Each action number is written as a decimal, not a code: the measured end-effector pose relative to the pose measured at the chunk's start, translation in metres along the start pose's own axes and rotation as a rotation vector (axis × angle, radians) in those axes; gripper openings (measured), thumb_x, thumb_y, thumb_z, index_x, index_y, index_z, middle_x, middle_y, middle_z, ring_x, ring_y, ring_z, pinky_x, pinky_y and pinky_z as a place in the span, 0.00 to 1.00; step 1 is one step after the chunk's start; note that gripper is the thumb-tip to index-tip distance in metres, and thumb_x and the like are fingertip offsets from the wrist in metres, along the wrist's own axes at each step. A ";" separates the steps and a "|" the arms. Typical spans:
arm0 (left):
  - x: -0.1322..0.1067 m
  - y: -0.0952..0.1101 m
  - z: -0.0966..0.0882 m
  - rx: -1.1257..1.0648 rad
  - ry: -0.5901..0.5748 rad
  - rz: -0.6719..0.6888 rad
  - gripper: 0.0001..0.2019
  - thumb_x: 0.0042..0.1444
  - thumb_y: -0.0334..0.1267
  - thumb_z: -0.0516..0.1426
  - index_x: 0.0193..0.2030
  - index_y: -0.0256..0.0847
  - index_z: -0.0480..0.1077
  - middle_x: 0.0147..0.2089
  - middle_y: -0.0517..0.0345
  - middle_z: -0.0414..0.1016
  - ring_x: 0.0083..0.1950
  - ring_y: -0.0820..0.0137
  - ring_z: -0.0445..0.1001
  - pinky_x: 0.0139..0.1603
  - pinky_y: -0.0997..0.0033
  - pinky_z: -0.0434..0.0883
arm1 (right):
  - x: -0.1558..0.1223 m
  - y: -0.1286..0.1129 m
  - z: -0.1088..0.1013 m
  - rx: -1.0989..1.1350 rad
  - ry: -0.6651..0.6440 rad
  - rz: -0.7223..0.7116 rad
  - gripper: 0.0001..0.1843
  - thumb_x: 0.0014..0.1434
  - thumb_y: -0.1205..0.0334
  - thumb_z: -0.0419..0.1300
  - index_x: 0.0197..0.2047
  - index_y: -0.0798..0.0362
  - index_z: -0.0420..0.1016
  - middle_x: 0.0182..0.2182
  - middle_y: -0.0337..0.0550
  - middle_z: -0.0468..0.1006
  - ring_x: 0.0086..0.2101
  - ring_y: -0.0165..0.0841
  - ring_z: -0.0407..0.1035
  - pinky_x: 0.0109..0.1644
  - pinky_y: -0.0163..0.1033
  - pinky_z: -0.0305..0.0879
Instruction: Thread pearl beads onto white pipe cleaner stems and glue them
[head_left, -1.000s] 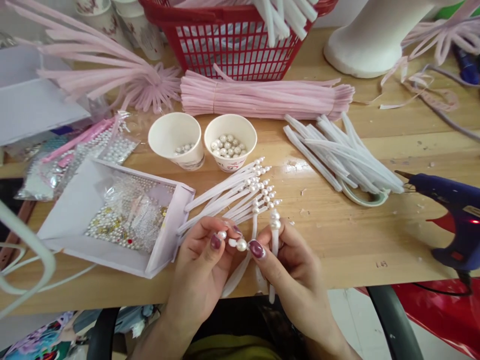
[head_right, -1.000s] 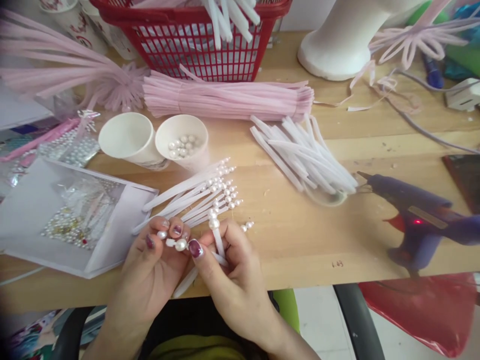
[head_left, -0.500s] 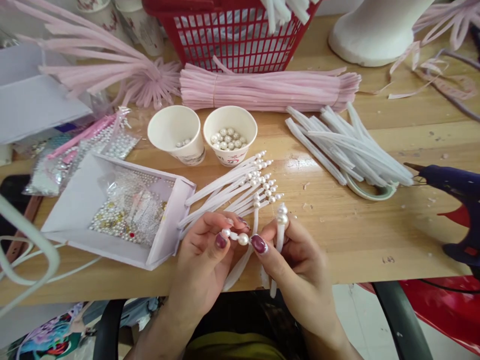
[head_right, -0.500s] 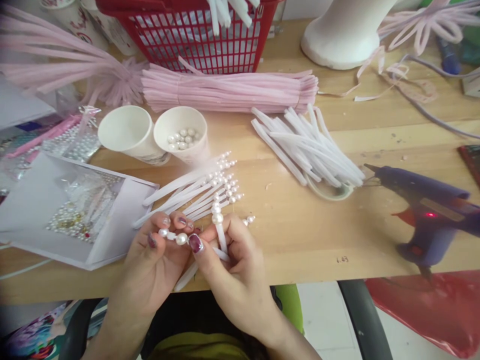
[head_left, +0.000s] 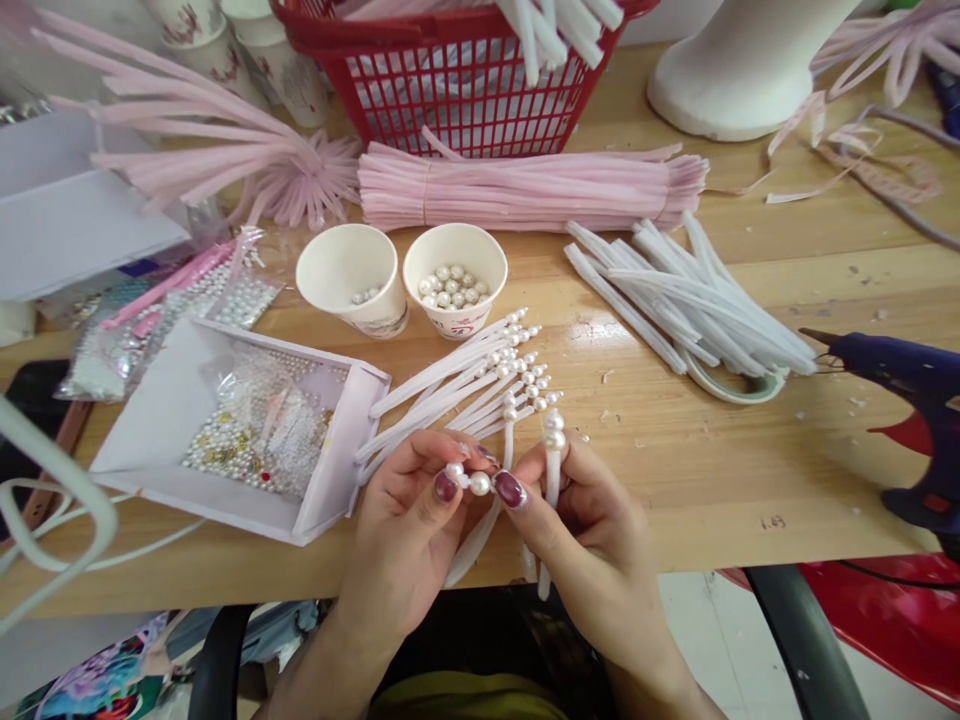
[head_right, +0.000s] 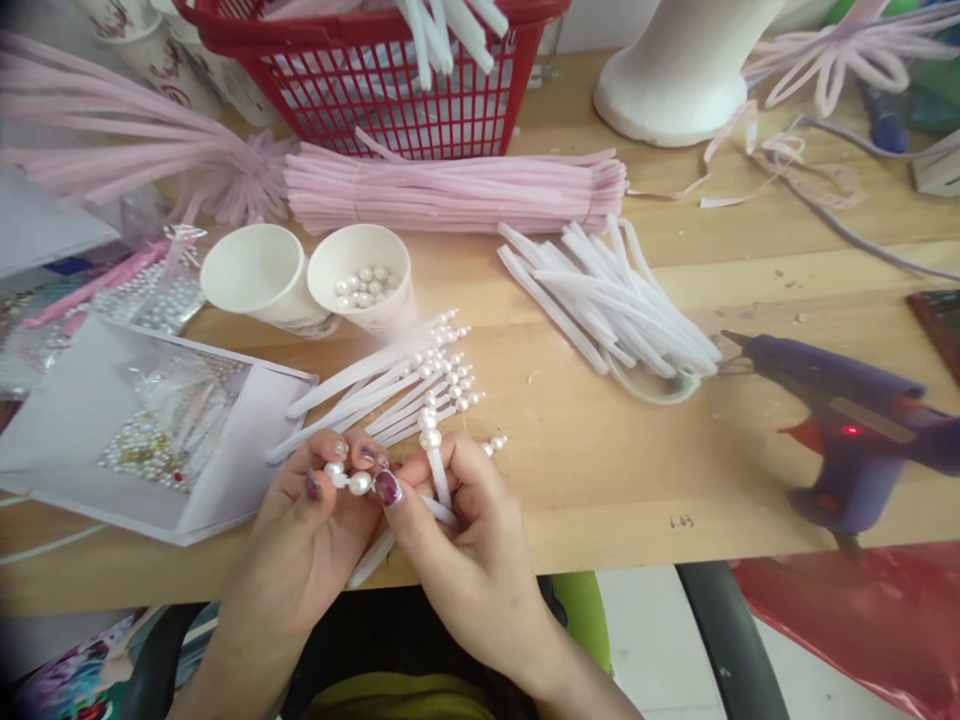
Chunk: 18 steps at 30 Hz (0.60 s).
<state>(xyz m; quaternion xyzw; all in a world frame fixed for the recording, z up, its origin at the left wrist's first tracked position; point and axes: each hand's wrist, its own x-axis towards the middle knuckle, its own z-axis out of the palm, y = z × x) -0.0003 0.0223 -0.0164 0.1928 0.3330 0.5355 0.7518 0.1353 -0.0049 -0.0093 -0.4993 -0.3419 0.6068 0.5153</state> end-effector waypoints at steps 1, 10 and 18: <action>0.000 0.000 -0.001 -0.004 -0.009 0.001 0.05 0.56 0.38 0.72 0.35 0.44 0.82 0.36 0.63 0.82 0.40 0.77 0.81 0.48 0.80 0.79 | 0.000 0.000 0.000 -0.004 0.007 -0.004 0.14 0.67 0.53 0.66 0.34 0.50 0.72 0.22 0.30 0.64 0.21 0.25 0.51 0.22 0.31 0.49; -0.001 -0.002 -0.002 -0.043 -0.042 0.013 0.04 0.59 0.37 0.70 0.37 0.43 0.81 0.37 0.64 0.83 0.42 0.77 0.82 0.51 0.78 0.79 | 0.001 0.001 0.001 -0.014 0.012 -0.011 0.13 0.68 0.53 0.66 0.34 0.50 0.72 0.22 0.29 0.63 0.21 0.24 0.51 0.22 0.30 0.49; 0.001 -0.001 -0.001 -0.037 -0.033 0.006 0.04 0.58 0.36 0.71 0.36 0.42 0.82 0.36 0.65 0.83 0.41 0.78 0.82 0.50 0.79 0.80 | 0.002 0.000 0.002 -0.012 0.009 -0.001 0.14 0.68 0.53 0.66 0.34 0.50 0.71 0.22 0.30 0.64 0.21 0.25 0.52 0.23 0.30 0.51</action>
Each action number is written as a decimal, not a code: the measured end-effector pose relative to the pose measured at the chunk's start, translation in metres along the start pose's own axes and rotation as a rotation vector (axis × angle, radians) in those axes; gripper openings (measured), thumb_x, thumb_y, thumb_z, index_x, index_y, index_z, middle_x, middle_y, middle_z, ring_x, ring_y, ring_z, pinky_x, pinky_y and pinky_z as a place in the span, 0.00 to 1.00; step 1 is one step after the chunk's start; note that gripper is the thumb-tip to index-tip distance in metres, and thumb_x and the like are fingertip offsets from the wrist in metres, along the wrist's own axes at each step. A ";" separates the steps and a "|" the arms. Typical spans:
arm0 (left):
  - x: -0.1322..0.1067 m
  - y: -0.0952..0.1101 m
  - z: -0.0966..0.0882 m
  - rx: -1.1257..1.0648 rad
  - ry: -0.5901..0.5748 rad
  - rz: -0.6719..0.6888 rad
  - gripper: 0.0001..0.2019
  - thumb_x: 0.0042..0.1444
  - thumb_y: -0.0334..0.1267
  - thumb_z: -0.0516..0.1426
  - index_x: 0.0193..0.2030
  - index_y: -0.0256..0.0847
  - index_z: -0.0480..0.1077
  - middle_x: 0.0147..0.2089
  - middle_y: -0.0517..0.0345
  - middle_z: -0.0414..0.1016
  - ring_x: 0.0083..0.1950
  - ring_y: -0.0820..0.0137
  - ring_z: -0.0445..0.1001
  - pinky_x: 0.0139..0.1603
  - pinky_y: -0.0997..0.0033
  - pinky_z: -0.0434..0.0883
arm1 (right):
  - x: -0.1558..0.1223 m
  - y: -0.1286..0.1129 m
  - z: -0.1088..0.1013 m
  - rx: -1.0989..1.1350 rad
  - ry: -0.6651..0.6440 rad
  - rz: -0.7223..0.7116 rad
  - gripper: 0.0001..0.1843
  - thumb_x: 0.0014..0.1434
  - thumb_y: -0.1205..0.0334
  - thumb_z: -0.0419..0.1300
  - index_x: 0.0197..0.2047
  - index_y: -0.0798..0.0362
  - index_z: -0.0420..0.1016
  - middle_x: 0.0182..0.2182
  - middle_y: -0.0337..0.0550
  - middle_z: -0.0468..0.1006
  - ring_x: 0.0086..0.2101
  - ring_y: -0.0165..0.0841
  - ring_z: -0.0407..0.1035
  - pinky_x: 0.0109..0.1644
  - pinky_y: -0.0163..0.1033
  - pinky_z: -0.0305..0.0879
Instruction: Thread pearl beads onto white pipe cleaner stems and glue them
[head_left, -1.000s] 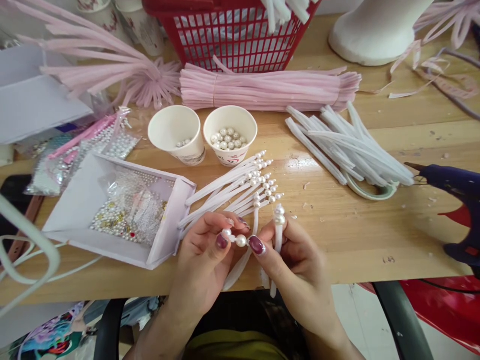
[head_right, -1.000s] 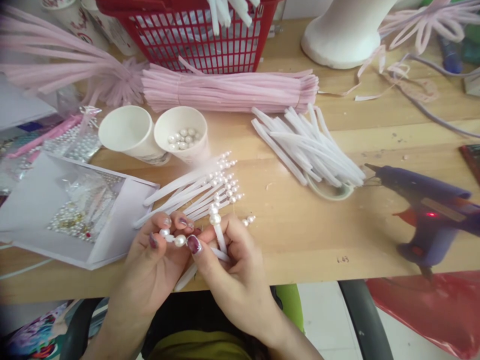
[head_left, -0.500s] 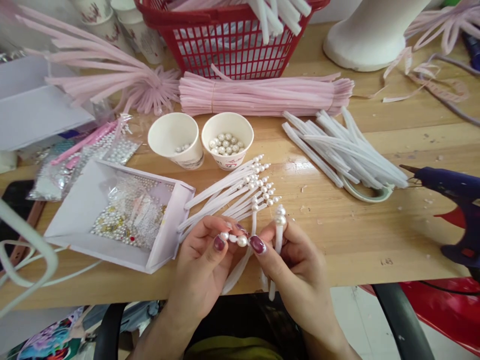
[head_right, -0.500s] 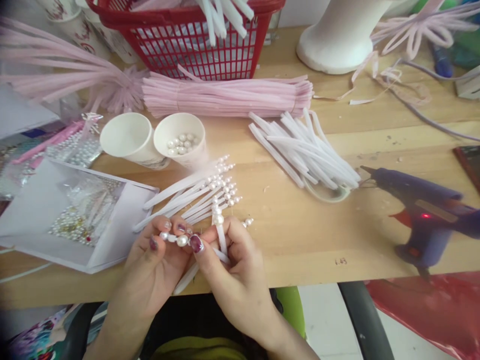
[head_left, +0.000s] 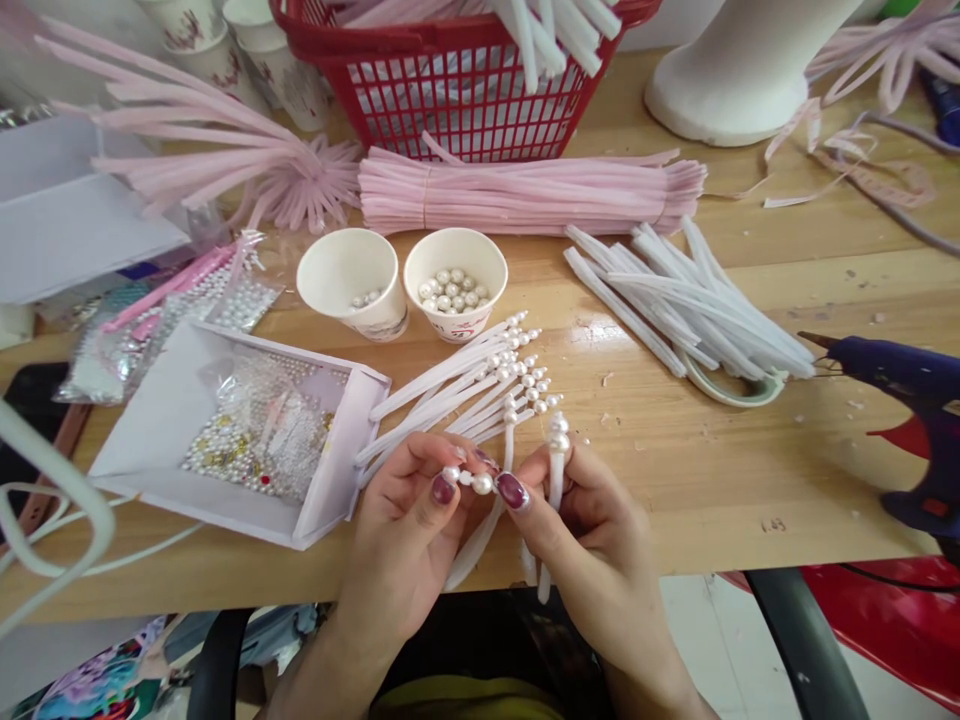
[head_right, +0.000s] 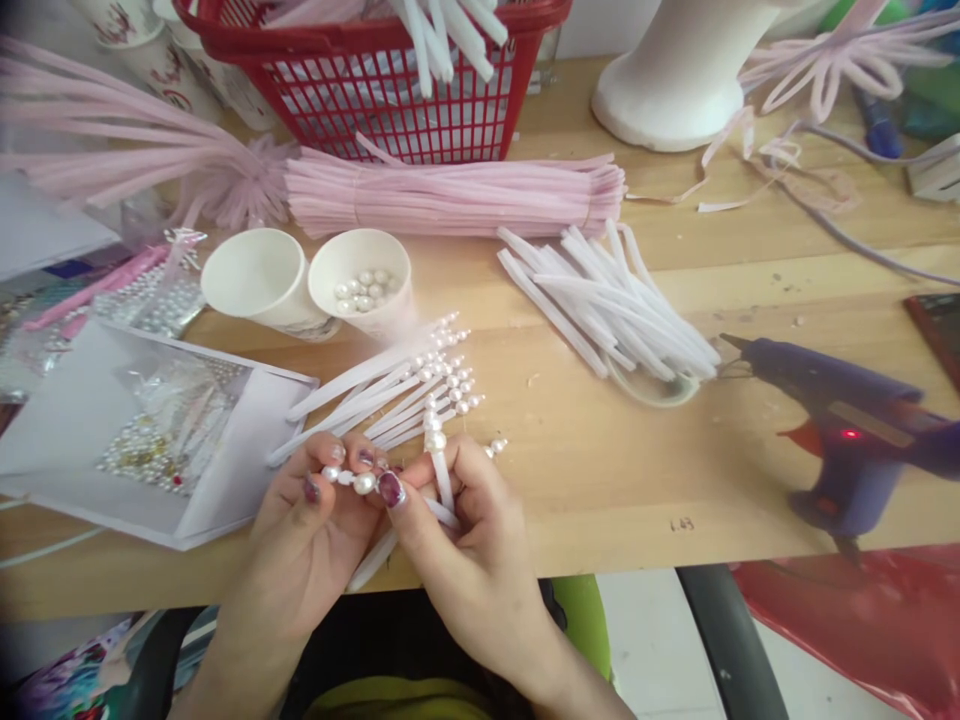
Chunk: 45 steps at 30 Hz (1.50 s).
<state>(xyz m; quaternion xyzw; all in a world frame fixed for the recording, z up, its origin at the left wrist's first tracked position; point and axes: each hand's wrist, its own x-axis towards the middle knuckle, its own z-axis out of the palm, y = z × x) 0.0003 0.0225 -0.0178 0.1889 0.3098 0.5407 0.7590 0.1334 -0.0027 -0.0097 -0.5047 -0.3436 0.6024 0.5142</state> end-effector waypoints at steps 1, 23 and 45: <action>0.000 0.000 0.000 0.000 0.004 0.002 0.04 0.57 0.36 0.71 0.36 0.43 0.82 0.36 0.65 0.83 0.41 0.78 0.82 0.50 0.80 0.80 | 0.000 0.000 0.000 0.004 0.002 -0.004 0.14 0.68 0.53 0.66 0.34 0.50 0.71 0.22 0.30 0.63 0.21 0.25 0.52 0.23 0.30 0.51; -0.002 -0.006 0.002 0.149 0.122 0.058 0.07 0.54 0.41 0.73 0.39 0.46 0.86 0.37 0.60 0.88 0.39 0.75 0.84 0.48 0.80 0.80 | -0.001 0.010 -0.006 -0.041 -0.172 -0.079 0.17 0.79 0.52 0.49 0.37 0.48 0.65 0.27 0.31 0.61 0.27 0.29 0.53 0.32 0.37 0.54; -0.003 -0.006 0.022 0.580 0.045 0.149 0.15 0.55 0.46 0.70 0.43 0.38 0.84 0.21 0.67 0.66 0.24 0.75 0.65 0.25 0.77 0.69 | 0.013 0.019 -0.003 -0.038 -0.190 -0.234 0.23 0.68 0.38 0.59 0.33 0.49 0.69 0.24 0.31 0.62 0.22 0.29 0.54 0.25 0.35 0.53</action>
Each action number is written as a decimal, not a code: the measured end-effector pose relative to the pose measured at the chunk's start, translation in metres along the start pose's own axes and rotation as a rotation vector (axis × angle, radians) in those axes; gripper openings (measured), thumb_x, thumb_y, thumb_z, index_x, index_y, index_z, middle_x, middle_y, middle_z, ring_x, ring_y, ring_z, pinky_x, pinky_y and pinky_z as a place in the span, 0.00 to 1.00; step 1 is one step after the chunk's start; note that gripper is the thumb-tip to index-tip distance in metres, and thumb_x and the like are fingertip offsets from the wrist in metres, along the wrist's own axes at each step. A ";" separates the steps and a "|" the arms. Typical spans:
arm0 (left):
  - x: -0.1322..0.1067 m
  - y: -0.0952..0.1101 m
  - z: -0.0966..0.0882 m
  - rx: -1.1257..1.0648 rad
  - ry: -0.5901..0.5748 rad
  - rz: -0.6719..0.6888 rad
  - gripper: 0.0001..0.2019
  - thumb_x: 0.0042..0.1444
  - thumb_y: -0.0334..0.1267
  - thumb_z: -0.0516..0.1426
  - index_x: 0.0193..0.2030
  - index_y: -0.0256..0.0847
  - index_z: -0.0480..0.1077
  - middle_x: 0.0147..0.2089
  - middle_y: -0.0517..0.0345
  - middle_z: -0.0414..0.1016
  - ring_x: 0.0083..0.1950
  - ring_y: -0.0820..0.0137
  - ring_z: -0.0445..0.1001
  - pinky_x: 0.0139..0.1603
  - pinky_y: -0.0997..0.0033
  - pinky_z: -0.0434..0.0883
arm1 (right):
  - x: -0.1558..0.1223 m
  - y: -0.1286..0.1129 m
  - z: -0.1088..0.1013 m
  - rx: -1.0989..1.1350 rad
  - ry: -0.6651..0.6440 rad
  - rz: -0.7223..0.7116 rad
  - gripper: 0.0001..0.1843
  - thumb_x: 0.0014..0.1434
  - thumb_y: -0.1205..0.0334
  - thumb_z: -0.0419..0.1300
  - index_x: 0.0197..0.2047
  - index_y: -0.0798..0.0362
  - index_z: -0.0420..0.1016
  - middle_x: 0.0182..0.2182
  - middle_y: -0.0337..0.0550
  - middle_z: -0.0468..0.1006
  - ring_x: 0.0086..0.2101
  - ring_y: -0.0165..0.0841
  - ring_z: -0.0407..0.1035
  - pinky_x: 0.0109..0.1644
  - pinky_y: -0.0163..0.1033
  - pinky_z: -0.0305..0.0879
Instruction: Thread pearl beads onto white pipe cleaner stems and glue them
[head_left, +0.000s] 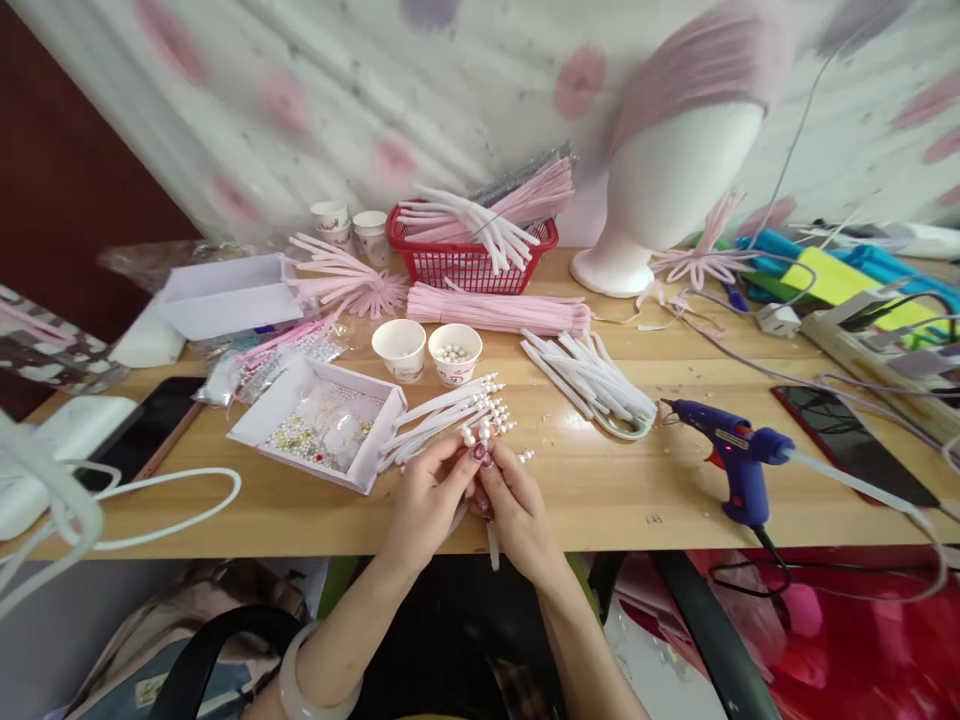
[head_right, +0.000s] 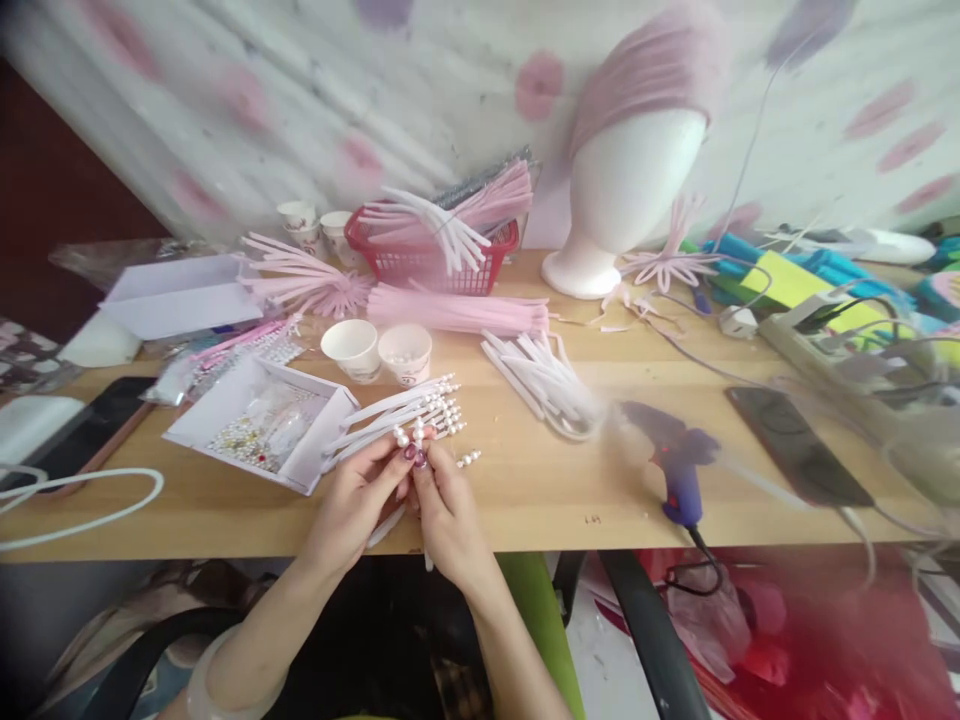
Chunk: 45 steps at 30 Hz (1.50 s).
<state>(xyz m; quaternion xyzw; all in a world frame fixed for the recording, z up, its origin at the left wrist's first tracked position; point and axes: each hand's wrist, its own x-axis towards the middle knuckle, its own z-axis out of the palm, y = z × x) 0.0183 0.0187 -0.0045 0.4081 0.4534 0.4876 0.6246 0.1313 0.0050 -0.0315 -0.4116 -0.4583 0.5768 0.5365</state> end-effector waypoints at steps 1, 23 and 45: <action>-0.001 0.003 0.000 0.023 -0.004 0.014 0.14 0.53 0.45 0.71 0.42 0.38 0.83 0.21 0.68 0.65 0.23 0.75 0.65 0.24 0.77 0.69 | 0.000 -0.002 0.001 -0.009 -0.019 -0.011 0.23 0.69 0.38 0.58 0.34 0.49 0.70 0.23 0.31 0.62 0.22 0.29 0.55 0.25 0.35 0.53; -0.079 0.030 0.027 -0.099 -0.262 -0.016 0.21 0.56 0.56 0.68 0.36 0.38 0.76 0.27 0.63 0.65 0.28 0.75 0.61 0.30 0.75 0.61 | -0.069 -0.056 -0.010 -0.099 0.155 -0.238 0.15 0.64 0.50 0.69 0.51 0.47 0.83 0.46 0.47 0.84 0.43 0.39 0.77 0.48 0.44 0.75; -0.064 0.028 0.010 0.439 -0.225 0.143 0.20 0.72 0.50 0.46 0.29 0.45 0.58 0.25 0.62 0.61 0.28 0.69 0.61 0.32 0.67 0.58 | -0.050 -0.042 -0.009 0.093 0.141 -0.013 0.13 0.63 0.47 0.70 0.45 0.43 0.90 0.41 0.43 0.89 0.47 0.43 0.80 0.57 0.46 0.72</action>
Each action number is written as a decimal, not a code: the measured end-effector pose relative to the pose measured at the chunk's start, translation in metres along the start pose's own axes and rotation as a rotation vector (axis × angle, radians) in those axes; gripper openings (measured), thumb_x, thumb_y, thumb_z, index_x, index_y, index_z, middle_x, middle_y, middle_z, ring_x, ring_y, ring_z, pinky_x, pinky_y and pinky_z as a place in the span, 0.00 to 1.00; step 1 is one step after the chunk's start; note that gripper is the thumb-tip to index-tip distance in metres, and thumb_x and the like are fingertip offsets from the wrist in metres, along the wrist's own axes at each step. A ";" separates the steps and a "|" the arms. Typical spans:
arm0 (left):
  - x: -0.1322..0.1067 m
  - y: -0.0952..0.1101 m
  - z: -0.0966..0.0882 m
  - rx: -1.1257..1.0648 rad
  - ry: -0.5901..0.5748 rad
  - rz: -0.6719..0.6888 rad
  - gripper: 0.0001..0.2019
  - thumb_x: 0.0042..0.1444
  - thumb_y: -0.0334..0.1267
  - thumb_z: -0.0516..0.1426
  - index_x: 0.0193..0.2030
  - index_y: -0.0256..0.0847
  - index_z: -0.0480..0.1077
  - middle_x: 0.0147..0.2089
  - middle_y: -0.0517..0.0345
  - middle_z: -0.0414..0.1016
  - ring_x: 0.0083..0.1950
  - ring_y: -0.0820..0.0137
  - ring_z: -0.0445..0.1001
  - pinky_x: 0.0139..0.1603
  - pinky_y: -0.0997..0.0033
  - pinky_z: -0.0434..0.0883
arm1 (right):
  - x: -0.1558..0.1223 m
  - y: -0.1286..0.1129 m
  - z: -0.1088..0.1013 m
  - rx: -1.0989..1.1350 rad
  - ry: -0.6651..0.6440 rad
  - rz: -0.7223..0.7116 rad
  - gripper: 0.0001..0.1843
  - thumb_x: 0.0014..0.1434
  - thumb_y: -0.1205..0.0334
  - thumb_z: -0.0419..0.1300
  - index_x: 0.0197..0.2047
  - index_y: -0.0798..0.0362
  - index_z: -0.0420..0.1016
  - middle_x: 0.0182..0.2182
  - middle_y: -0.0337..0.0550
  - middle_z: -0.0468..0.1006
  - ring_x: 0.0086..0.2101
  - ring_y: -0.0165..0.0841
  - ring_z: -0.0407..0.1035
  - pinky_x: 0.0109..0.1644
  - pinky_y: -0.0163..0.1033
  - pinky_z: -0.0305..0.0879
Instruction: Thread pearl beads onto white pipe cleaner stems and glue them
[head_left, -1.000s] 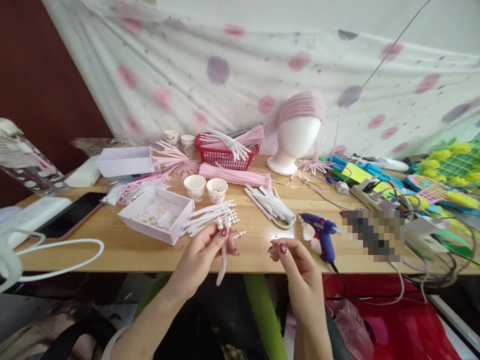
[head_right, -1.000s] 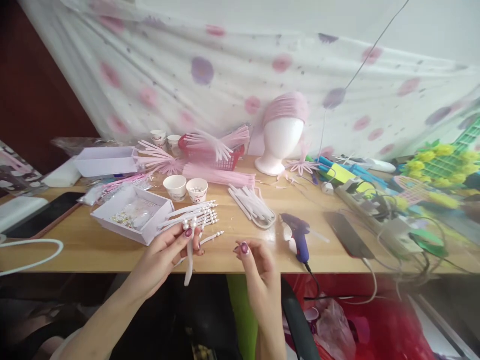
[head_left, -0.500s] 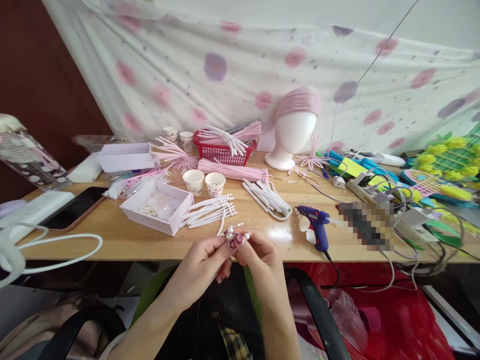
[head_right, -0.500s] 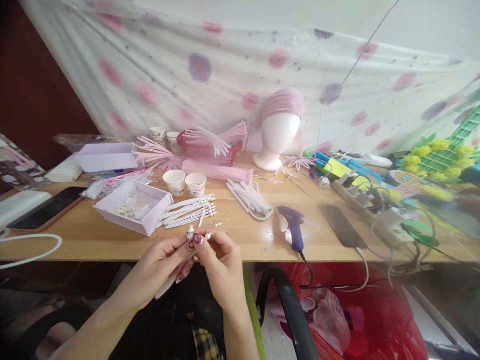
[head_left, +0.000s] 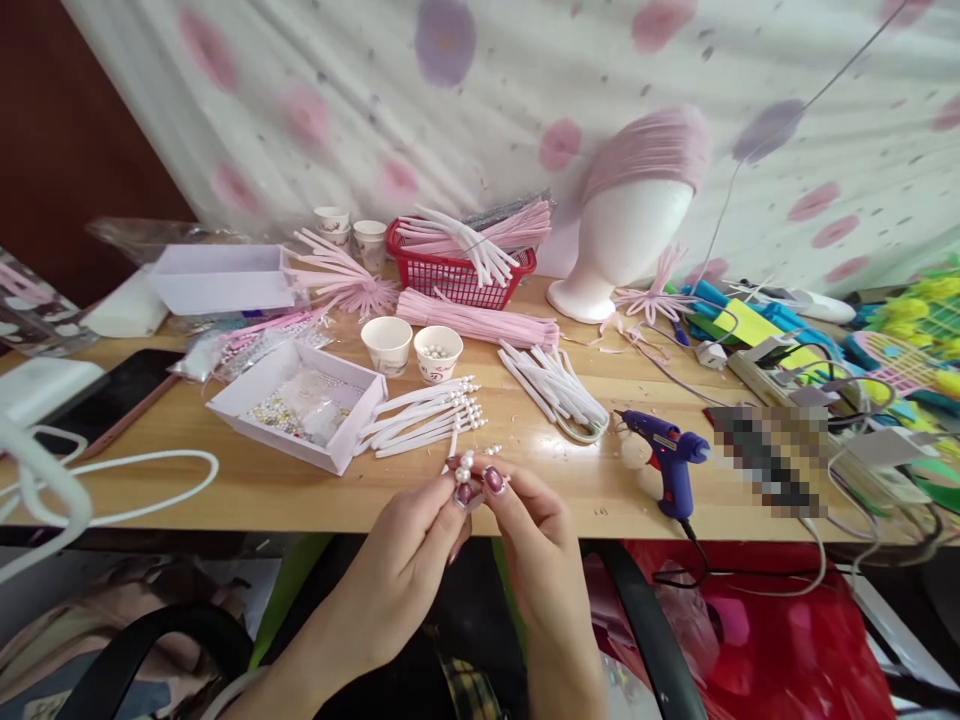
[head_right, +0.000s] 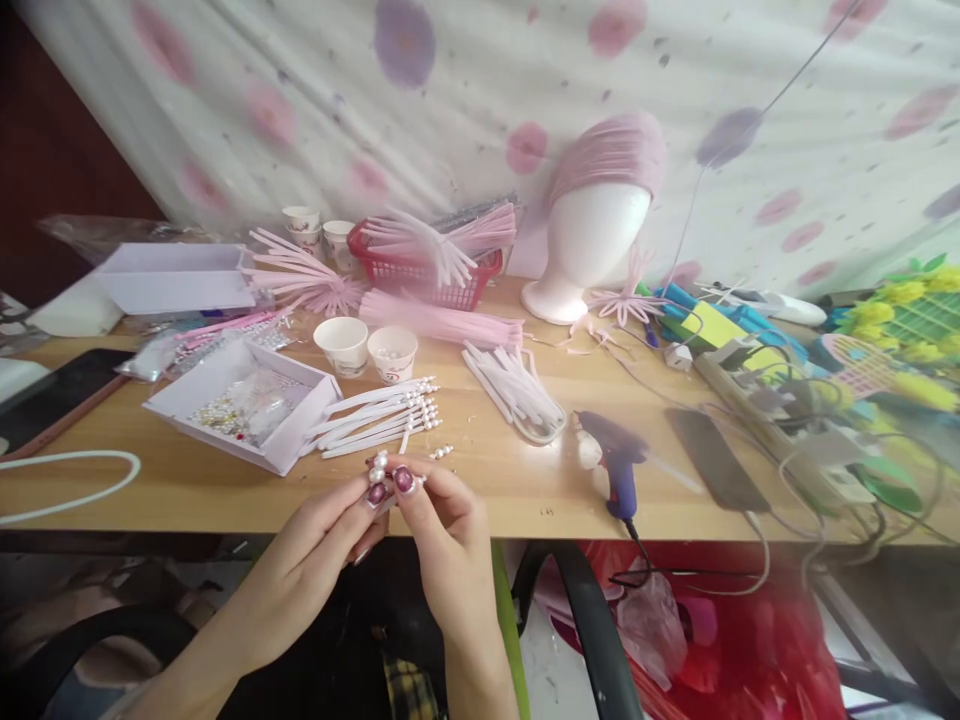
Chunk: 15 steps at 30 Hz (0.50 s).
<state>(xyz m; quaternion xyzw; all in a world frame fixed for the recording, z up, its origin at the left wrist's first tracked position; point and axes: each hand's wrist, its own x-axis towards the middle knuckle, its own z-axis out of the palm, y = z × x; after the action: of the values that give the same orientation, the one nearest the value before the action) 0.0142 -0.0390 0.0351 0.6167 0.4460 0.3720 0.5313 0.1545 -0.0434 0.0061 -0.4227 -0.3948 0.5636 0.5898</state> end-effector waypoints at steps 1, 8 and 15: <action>0.002 -0.001 -0.001 -0.005 -0.001 -0.009 0.20 0.72 0.51 0.47 0.29 0.45 0.58 0.26 0.62 0.61 0.28 0.68 0.60 0.31 0.67 0.58 | 0.001 0.001 0.000 -0.008 0.001 0.002 0.12 0.63 0.47 0.70 0.46 0.42 0.90 0.42 0.43 0.89 0.47 0.42 0.80 0.57 0.46 0.73; 0.014 -0.011 -0.004 -0.168 -0.016 -0.092 0.19 0.71 0.52 0.49 0.31 0.44 0.62 0.27 0.64 0.57 0.29 0.70 0.54 0.29 0.68 0.56 | 0.008 -0.001 0.003 -0.073 -0.029 -0.001 0.11 0.66 0.50 0.68 0.48 0.39 0.88 0.46 0.42 0.89 0.48 0.40 0.80 0.57 0.44 0.74; 0.031 -0.020 -0.019 -0.360 -0.041 -0.295 0.21 0.69 0.55 0.52 0.38 0.39 0.73 0.24 0.69 0.49 0.25 0.74 0.45 0.25 0.70 0.47 | 0.005 -0.007 -0.049 -0.461 0.923 -0.469 0.14 0.58 0.52 0.73 0.41 0.52 0.80 0.37 0.43 0.81 0.36 0.37 0.75 0.46 0.44 0.71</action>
<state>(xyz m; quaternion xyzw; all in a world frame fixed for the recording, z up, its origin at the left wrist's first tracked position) 0.0035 -0.0029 0.0180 0.4475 0.4471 0.3513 0.6902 0.2032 -0.0413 -0.0037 -0.6442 -0.2923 0.0737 0.7030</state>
